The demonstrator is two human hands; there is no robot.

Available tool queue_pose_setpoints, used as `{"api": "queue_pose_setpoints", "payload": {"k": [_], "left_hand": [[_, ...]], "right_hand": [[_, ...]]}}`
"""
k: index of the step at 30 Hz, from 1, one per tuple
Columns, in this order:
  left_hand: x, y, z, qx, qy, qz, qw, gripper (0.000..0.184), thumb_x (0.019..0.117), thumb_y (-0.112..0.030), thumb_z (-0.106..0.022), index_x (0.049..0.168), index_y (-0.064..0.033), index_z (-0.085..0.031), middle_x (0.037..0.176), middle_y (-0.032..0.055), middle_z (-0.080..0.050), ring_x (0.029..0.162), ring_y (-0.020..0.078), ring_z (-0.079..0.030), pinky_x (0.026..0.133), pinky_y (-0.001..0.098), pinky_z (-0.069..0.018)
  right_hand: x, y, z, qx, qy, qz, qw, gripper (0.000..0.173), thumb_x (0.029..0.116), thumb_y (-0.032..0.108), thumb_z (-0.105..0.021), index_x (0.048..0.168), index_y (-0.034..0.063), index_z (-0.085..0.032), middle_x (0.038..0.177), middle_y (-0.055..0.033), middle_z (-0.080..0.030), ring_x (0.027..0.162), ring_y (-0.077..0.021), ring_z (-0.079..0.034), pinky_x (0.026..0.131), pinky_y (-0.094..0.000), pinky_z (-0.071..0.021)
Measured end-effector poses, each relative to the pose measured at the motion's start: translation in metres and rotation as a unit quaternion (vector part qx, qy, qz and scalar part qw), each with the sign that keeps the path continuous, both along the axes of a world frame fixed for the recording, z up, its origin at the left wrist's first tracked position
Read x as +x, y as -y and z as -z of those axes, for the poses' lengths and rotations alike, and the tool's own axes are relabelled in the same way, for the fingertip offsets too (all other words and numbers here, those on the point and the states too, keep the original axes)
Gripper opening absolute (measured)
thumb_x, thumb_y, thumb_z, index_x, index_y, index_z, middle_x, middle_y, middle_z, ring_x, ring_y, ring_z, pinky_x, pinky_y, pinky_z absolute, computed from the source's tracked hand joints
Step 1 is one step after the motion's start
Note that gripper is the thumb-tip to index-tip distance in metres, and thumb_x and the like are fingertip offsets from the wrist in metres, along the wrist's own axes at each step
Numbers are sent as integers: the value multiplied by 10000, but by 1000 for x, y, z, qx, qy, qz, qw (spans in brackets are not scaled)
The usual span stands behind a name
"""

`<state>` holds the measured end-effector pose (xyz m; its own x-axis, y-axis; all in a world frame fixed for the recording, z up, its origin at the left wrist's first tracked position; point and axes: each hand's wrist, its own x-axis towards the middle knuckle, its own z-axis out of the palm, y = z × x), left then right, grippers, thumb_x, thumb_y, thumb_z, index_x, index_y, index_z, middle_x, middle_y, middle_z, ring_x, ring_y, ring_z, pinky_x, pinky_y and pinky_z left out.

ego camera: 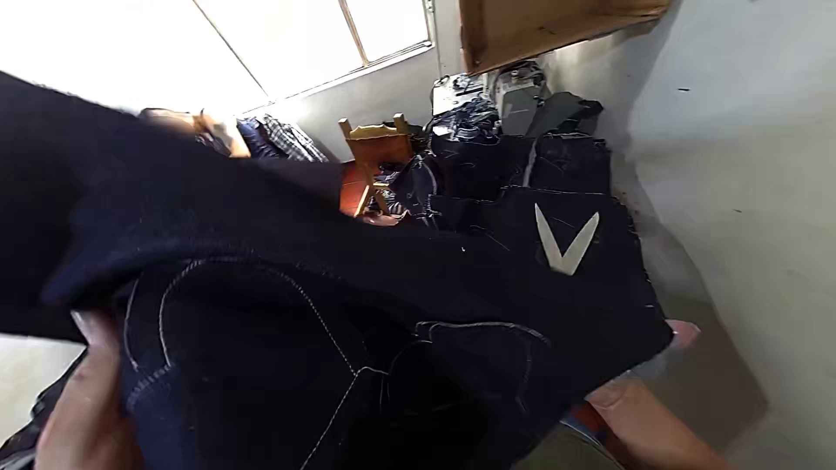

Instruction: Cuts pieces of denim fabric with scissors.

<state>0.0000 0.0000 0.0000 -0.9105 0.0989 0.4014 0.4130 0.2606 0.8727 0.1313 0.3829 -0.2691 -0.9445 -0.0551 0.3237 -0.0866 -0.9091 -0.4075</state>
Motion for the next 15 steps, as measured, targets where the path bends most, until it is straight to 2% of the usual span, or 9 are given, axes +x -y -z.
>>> {"api": "queue_pose_setpoints", "payload": {"k": [2, 3, 5, 7, 8, 10, 11, 13, 15], "left_hand": [[1, -21, 40, -43, -1, -28, 999, 275, 1114, -172, -338, 1106, -144, -611, 953, -206, -722, 916, -80, -678, 842, 170, -576], [9, -38, 59, -68, 66, -66, 993, 273, 1104, -147, -369, 1001, -148, -621, 832, -225, -698, 810, -94, -671, 780, 171, -583], [19, -60, 106, -99, 215, -82, 968, 301, 1095, -155, -397, 902, -80, -615, 708, -147, -645, 692, -46, -652, 708, 217, -589], [23, -76, 158, -64, 267, -47, 961, 318, 1086, -128, -397, 865, -69, -619, 668, -106, -649, 640, -13, -653, 658, 230, -589], [22, -88, 178, -33, 256, -16, 966, 331, 1080, -98, -390, 862, -81, -639, 672, -104, -679, 639, -14, -668, 652, 219, -597], [16, -117, 193, -23, 185, 48, 981, 281, 1066, -60, -407, 931, -68, -654, 740, -120, -709, 702, -46, -683, 699, 179, -598], [10, -131, 195, -45, 125, 71, 989, 229, 1061, -90, -441, 972, -40, -645, 780, -128, -704, 745, -75, -674, 732, 155, -587], [-16, -162, 197, -95, 21, 73, 993, 313, 1082, -253, -477, 1022, 13, -631, 822, -99, -704, 799, -109, -662, 772, 128, -569], [-48, -199, 206, -141, 20, 46, 989, 434, 1085, -276, -448, 1199, 122, -582, 952, 53, -722, 914, -17, -690, 870, 208, -576]], "right_hand": [[29, -16, 2, 57, 65, 128, 988, 200, 1009, 199, -581, 1135, 190, -736, 1122, 39, -772, 1063, -47, -709, 948, -244, -574], [36, -28, 9, 91, 46, 148, 984, 245, 961, 223, -675, 1199, 229, -734, 1154, 74, -754, 1085, -24, -688, 956, -233, -562], [34, -48, 6, 164, 120, 183, 962, 363, 834, 244, -805, 1190, 261, -737, 1081, 92, -761, 994, -20, -709, 869, -248, -601], [32, -71, 1, 251, 297, 267, 882, 480, 698, 271, -890, 1118, 178, -677, 958, 46, -737, 875, -63, -708, 778, -282, -614], [32, -88, -2, 318, 366, 308, 819, 511, 648, 280, -878, 1085, 146, -650, 896, 53, -713, 810, -54, -694, 718, -263, -607], [32, -130, -13, 430, 421, 368, 708, 391, 618, 237, -828, 952, 148, -645, 754, 76, -650, 643, -23, -621, 573, -216, -542], [31, -151, -23, 477, 413, 387, 672, 364, 645, 233, -821, 948, 140, -643, 739, 75, -628, 614, -18, -593, 551, -212, -522], [15, -189, -43, 553, 389, 405, 616, 334, 754, 200, -787, 1021, 86, -621, 762, 51, -602, 619, -23, -574, 571, -235, -519], [-20, -224, -49, 593, 397, 411, 568, 298, 834, 157, -771, 1058, 35, -617, 779, -5, -596, 635, -71, -559, 595, -311, -511]]}}
